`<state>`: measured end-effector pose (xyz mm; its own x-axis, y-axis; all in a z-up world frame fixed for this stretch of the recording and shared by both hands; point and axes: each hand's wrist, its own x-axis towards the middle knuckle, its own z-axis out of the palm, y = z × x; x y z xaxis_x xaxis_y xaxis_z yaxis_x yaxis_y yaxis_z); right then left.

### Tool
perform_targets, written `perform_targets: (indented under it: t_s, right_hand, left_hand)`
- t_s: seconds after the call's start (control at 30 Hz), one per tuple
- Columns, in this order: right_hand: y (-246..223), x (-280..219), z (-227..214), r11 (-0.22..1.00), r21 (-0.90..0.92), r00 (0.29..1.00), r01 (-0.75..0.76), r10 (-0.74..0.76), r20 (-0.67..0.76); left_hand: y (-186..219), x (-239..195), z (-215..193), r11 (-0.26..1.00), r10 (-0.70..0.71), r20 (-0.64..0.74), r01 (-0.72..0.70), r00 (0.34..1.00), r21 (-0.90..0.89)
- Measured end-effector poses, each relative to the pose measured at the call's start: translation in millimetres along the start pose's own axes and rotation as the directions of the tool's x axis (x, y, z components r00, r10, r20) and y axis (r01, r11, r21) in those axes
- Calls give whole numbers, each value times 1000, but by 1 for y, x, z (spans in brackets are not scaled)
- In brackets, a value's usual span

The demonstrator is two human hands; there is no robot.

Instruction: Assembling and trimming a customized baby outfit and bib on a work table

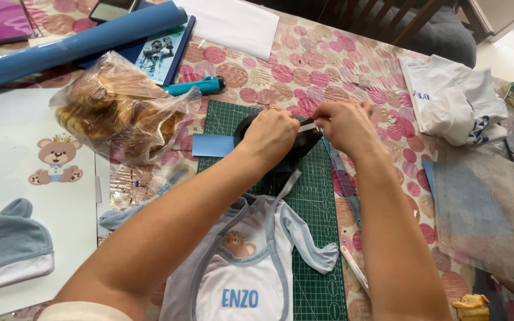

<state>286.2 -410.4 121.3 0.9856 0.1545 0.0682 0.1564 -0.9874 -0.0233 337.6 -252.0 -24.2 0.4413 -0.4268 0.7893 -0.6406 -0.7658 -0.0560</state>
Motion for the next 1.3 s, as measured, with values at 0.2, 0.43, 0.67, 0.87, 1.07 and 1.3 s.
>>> perform_targets:
  t_s: [0.2, 0.43, 0.67, 0.87, 1.07, 1.3]
  right_hand:
    - [31, -8, 5, 997, -61, 998, -52, 50, -30]
    - [65, 15, 86, 998, -58, 982, 38, -48, -183]
    - [90, -33, 93, 966, -224, 897, 129, -210, -388]
    - [-1, -163, 20, 954, 268, 956, 131, -50, -289]
    - [-57, -266, 44, 801, 558, 976, 214, -148, -162]
    - [-120, -306, 65, 643, 613, 870, 458, -467, -160]
  left_hand:
    - [20, 9, 27, 1000, 2, -83, -3, 997, -15]
    - [24, 6, 22, 1000, 16, -10, -16, 1000, -9]
    - [22, 4, -34, 996, 12, -52, -16, 999, -87]
    - [23, -46, -179, 960, 156, 140, -117, 978, -253]
    - [42, -145, -280, 834, 320, 456, -19, 830, -552]
    - [59, -206, -312, 721, 372, 447, 50, 813, -691]
